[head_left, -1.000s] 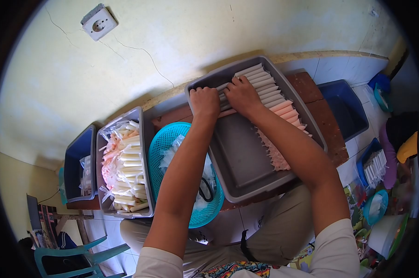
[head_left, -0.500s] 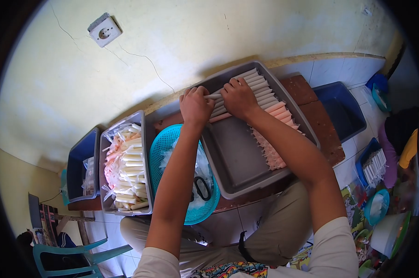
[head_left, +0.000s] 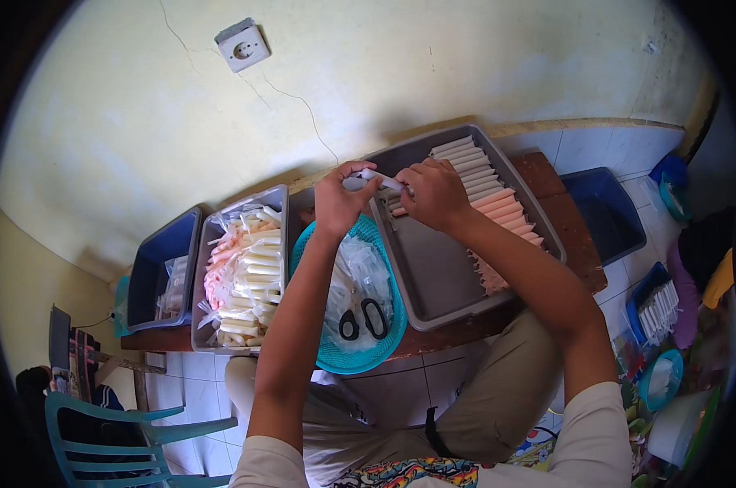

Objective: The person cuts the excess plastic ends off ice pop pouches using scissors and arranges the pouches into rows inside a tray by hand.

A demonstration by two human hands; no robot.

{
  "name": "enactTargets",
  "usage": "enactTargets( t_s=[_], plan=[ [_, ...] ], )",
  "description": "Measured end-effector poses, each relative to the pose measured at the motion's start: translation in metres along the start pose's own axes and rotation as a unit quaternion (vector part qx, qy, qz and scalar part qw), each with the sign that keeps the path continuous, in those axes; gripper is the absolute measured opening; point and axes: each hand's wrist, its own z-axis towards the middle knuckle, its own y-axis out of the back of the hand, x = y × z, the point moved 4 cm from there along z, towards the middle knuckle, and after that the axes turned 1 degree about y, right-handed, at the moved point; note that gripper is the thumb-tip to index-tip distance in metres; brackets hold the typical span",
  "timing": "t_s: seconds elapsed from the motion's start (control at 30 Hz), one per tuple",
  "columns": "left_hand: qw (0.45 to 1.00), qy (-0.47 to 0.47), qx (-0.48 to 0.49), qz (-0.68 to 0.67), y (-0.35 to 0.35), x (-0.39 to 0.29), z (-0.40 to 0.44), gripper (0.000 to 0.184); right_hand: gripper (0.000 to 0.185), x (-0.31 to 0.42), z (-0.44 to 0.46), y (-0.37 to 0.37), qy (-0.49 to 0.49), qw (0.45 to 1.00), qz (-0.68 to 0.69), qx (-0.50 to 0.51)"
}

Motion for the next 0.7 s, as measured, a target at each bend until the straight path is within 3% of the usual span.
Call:
enactTargets(
  t_s=[0.07, 0.3, 0.57, 0.7],
  plan=[
    [0.998, -0.010, -0.019, -0.058, 0.004, 0.013, -0.002, 0.028, 0.013, 0.012, 0.004, 0.009, -0.046, 0.996, 0.071, 0.008],
    [0.961, 0.024, -0.018, -0.276, 0.032, 0.005, -0.030, 0.031, 0.013, 0.058, 0.014, 0.014, -0.060, 0.984, 0.169, 0.020],
    [0.948, 0.038, 0.005, -0.315, 0.055, 0.008, -0.060, 0.025, 0.014, 0.100, 0.007, 0.014, -0.052, 0.945, 0.320, 0.052],
    [0.951, 0.034, 0.020, -0.307, 0.062, 0.013, -0.076, 0.023, 0.017, 0.114, 0.002, 0.018, -0.077, 0.939, 0.324, 0.089]
  ],
)
